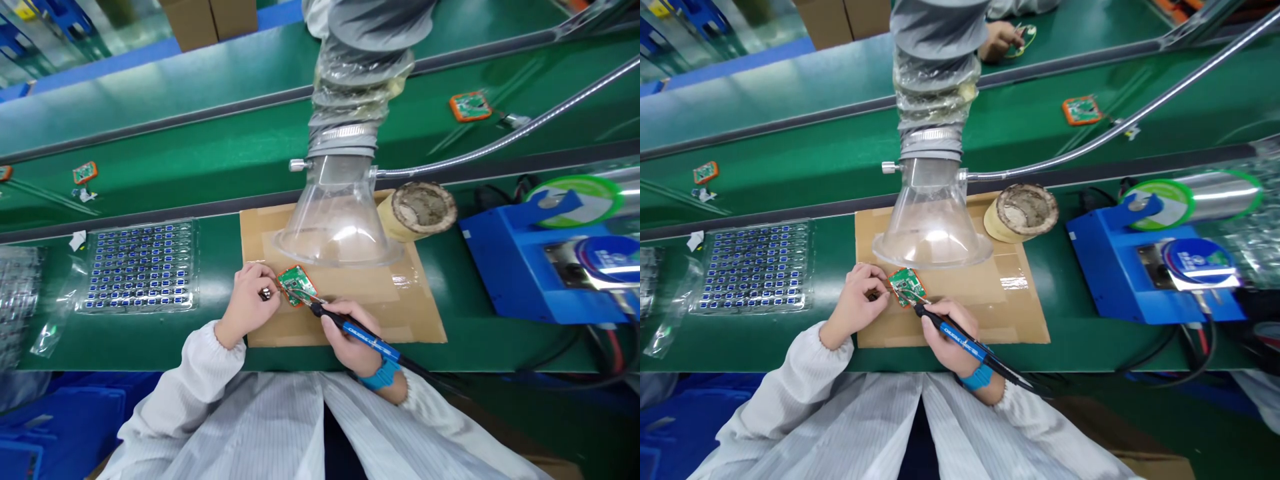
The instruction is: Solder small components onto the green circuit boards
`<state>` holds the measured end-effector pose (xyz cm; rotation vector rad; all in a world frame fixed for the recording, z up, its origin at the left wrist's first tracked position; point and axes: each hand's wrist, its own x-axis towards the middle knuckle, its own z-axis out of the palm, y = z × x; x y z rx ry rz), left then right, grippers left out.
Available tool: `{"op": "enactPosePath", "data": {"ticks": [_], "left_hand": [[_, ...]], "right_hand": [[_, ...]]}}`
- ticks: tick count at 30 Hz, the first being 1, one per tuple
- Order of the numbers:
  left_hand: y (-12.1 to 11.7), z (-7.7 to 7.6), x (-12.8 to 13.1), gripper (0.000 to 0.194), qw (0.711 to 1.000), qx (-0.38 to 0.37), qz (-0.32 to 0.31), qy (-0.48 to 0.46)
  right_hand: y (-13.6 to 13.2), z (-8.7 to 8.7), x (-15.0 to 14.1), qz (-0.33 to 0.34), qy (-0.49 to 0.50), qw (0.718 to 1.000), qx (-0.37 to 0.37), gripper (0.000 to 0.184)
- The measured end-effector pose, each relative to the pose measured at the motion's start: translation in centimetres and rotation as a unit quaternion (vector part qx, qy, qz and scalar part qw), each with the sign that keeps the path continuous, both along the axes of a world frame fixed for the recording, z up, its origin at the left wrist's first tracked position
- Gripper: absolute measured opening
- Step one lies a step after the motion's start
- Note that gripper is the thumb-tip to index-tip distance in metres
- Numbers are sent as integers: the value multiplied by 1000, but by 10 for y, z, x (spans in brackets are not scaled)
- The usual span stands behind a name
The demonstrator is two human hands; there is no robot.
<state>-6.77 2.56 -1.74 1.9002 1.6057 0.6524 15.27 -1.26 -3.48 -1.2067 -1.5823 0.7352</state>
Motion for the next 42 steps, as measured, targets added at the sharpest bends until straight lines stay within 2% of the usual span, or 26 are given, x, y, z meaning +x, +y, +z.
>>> {"op": "enactPosePath", "data": {"ticks": [11,25,36,42], "left_hand": [[-1,0,1,18,1000,7,0,-3],[0,2,1,17,1000,-3,3,11],[0,4,2,18,1000,-12,7,23],[0,3,3,19,1000,-12,13,20]], "right_hand": [[-1,-5,2,4,0,1000,-8,8],[-2,-3,3,0,25,1000,-7,9],[-1,-5,21,-45,19,999,-12,5],[-1,-5,22,-21,19,1000,-2,6]]}}
